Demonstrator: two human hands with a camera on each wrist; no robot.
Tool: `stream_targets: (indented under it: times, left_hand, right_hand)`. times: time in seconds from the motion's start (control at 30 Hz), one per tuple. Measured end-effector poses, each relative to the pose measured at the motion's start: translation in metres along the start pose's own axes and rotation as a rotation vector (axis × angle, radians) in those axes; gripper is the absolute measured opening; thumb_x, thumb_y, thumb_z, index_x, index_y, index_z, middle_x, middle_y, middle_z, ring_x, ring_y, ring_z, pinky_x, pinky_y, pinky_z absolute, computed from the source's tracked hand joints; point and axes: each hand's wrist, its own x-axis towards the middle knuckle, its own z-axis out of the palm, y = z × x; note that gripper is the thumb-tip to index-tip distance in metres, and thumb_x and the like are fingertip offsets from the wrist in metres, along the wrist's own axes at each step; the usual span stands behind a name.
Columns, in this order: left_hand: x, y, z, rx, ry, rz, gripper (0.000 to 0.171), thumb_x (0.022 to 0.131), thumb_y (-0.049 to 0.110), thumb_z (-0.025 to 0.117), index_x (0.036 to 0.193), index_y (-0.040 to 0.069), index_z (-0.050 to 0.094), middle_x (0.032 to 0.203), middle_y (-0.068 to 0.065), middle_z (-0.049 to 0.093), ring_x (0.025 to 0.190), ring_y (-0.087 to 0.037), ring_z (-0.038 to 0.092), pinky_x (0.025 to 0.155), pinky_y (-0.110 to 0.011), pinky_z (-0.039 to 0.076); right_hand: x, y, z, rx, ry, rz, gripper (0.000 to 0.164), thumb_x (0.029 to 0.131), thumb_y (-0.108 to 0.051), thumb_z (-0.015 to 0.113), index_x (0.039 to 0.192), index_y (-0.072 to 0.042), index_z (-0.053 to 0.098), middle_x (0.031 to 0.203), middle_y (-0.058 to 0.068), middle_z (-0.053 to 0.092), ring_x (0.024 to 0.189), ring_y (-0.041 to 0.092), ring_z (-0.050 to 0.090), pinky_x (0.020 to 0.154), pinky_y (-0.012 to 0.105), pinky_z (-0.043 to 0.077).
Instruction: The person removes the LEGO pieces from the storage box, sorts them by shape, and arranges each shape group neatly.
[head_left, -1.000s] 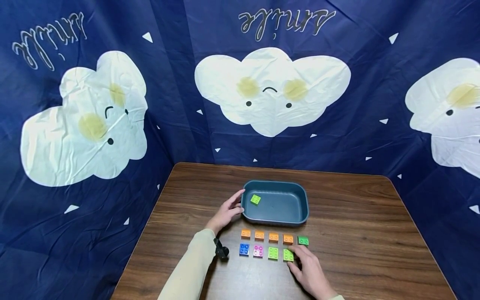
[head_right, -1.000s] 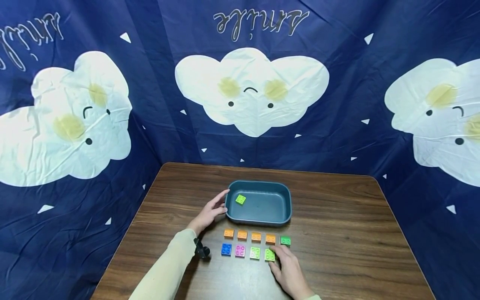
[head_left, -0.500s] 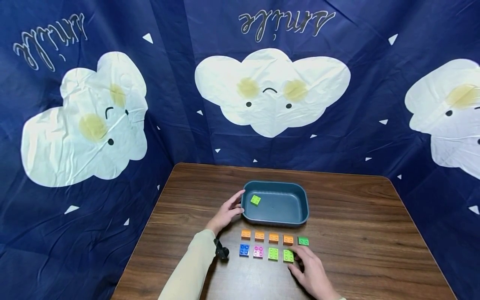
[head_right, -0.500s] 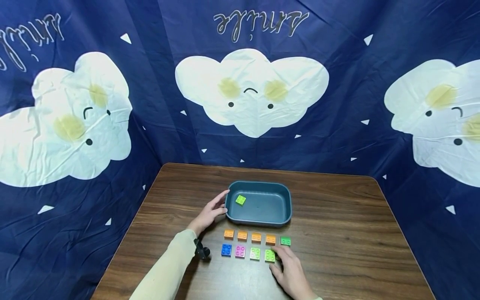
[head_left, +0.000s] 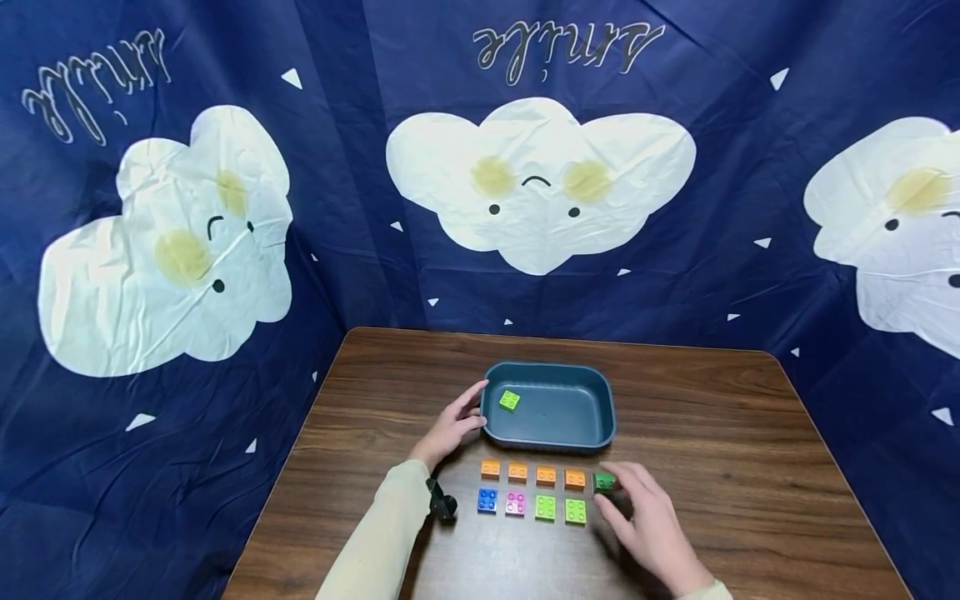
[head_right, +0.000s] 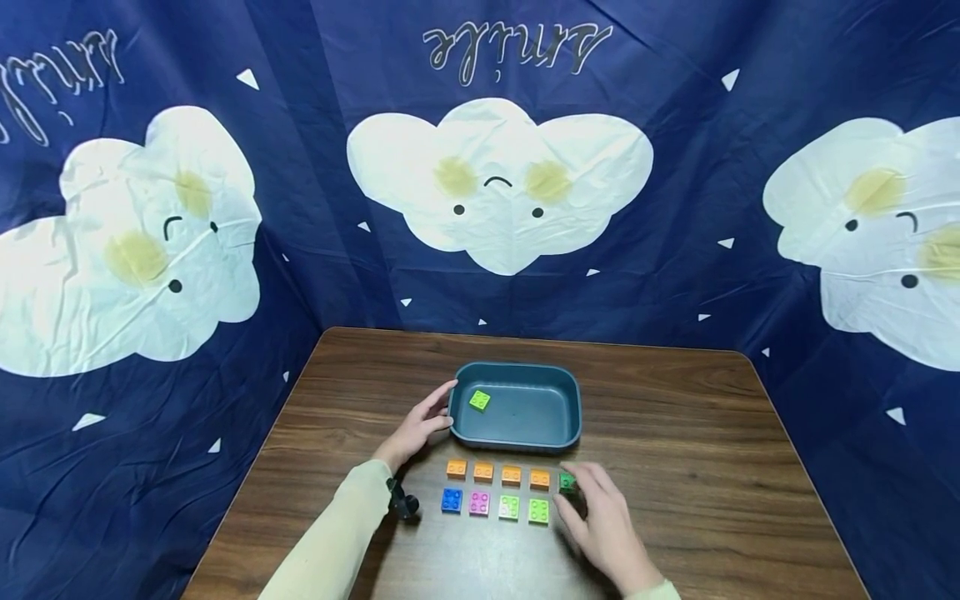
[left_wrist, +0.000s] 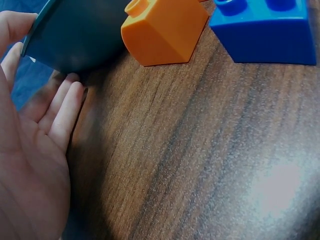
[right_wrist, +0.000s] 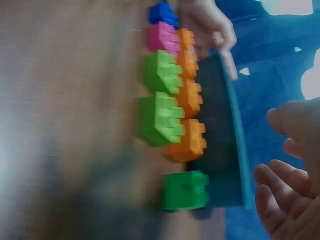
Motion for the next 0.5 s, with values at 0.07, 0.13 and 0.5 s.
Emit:
stream_targets:
  times: [0.07, 0.13, 0.5]
  left_hand:
    - [0.0, 0.0, 0.0, -0.004, -0.003, 0.01, 0.071, 0.1, 0.009, 0.063, 0.165, 0.023, 0.037, 0.161, -0.019, 0.045, 0.135, -0.036, 0.056, 0.108, -0.047, 0.053]
    - [0.0, -0.001, 0.0, -0.007, -0.005, 0.017, 0.071, 0.1, 0.008, 0.063, 0.165, 0.022, 0.037, 0.16, -0.021, 0.045, 0.135, -0.037, 0.056, 0.107, -0.047, 0.054]
    - [-0.003, 0.003, 0.001, 0.005, 0.003, -0.009, 0.071, 0.101, 0.007, 0.062, 0.165, 0.025, 0.037, 0.161, -0.019, 0.045, 0.137, -0.037, 0.055, 0.11, -0.049, 0.051]
  right_hand:
    - [0.014, -0.001, -0.004, 0.009, -0.001, -0.013, 0.05, 0.08, -0.005, 0.089, 0.126, -0.008, 0.07, 0.116, 0.006, 0.069, 0.087, 0.016, 0.069, 0.07, 0.032, 0.062]
    - [0.029, -0.002, -0.007, 0.01, -0.021, -0.019, 0.049, 0.083, -0.008, 0.088, 0.129, -0.008, 0.069, 0.119, 0.006, 0.067, 0.09, 0.016, 0.069, 0.07, 0.033, 0.063]
    - [0.103, -0.004, 0.016, -0.004, -0.274, -0.033, 0.052, 0.096, -0.027, 0.079, 0.143, -0.012, 0.063, 0.136, 0.01, 0.063, 0.119, 0.026, 0.065, 0.096, 0.048, 0.059]
